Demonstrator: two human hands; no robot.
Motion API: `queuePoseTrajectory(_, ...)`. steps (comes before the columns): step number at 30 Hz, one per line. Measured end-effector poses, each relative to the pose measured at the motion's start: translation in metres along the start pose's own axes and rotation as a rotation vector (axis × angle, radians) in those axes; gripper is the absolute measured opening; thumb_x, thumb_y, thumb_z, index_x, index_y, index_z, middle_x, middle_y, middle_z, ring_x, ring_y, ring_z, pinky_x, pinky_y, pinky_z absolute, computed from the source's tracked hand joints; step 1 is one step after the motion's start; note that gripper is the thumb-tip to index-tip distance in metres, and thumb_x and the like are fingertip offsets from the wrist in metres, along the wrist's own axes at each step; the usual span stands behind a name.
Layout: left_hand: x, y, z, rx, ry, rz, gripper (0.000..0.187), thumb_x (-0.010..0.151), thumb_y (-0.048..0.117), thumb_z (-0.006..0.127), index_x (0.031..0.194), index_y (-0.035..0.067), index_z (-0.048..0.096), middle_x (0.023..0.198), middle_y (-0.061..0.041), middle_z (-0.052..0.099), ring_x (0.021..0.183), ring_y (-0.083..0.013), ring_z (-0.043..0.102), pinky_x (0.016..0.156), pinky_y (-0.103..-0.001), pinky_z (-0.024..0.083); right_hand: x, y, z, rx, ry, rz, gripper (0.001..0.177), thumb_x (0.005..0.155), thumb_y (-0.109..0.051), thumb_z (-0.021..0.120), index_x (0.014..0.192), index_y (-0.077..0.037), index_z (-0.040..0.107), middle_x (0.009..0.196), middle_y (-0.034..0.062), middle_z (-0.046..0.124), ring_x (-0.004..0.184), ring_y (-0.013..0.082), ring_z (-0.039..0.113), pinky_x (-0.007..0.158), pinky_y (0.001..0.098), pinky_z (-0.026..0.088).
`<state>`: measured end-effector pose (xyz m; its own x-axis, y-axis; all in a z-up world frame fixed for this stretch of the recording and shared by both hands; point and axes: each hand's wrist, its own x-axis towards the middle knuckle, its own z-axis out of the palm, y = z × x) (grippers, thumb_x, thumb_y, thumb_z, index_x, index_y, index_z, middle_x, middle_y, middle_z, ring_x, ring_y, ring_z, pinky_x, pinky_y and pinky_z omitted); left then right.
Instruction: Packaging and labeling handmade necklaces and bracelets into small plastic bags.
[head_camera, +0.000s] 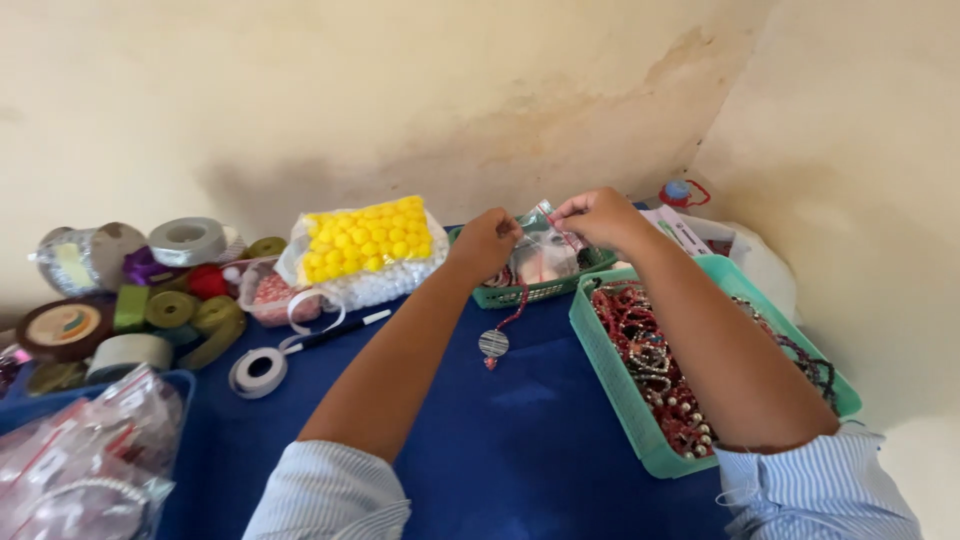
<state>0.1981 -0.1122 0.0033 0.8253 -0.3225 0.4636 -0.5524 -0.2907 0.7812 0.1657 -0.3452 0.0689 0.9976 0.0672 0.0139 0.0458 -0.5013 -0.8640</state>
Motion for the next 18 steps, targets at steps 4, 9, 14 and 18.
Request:
queuePoseTrajectory(4,-0.023,-0.003,-0.028,-0.167,-0.069,-0.02,0.009,0.094,0.012,0.064,0.1,0.005,0.063,0.084,-0.007,0.075,0.08,-0.0169,0.072,0.073,-0.033,0.056,-0.015,-0.016,0.021,-0.056,0.018,-0.037,0.019,0.09,-0.006,0.072,0.108,-0.004,0.079,0.093,0.0059,0.078,0.074,0.0094,0.065,0.064,0.0272,0.051)
queuePoseTrajectory(9,-0.086,0.051,-0.09,0.036,-0.066,-0.13,0.013,0.095,0.008,0.064,0.107,0.006,0.068,0.079,-0.013,0.069,0.072,-0.0199,0.065,0.065,-0.034,0.051,-0.045,-0.043,0.069,0.139,-0.073,0.039,0.02,0.089,-0.007,0.071,0.107,-0.001,0.075,0.093,0.006,0.077,0.077,0.0135,0.073,0.068,0.0313,0.063)
queuePoseTrajectory(14,-0.141,0.045,-0.123,0.016,-0.009,-0.179,0.015,0.097,0.011,0.058,0.105,0.006,0.069,0.082,-0.008,0.076,0.073,-0.0175,0.068,0.066,-0.033,0.051,-0.072,-0.048,0.12,0.126,-0.154,-0.001,0.022,0.09,-0.007,0.072,0.111,0.0,0.075,0.095,0.0075,0.078,0.077,0.0155,0.072,0.069,0.0309,0.06)
queuePoseTrajectory(18,-0.189,0.032,-0.138,0.057,0.07,-0.209,0.017,0.092,0.014,0.062,0.106,0.006,0.068,0.082,-0.009,0.074,0.076,-0.0197,0.073,0.068,-0.034,0.055,-0.093,-0.036,0.165,0.297,-0.239,-0.007,0.025,0.09,-0.005,0.068,0.114,0.001,0.073,0.094,0.0101,0.078,0.079,0.0167,0.076,0.073,0.0315,0.065)
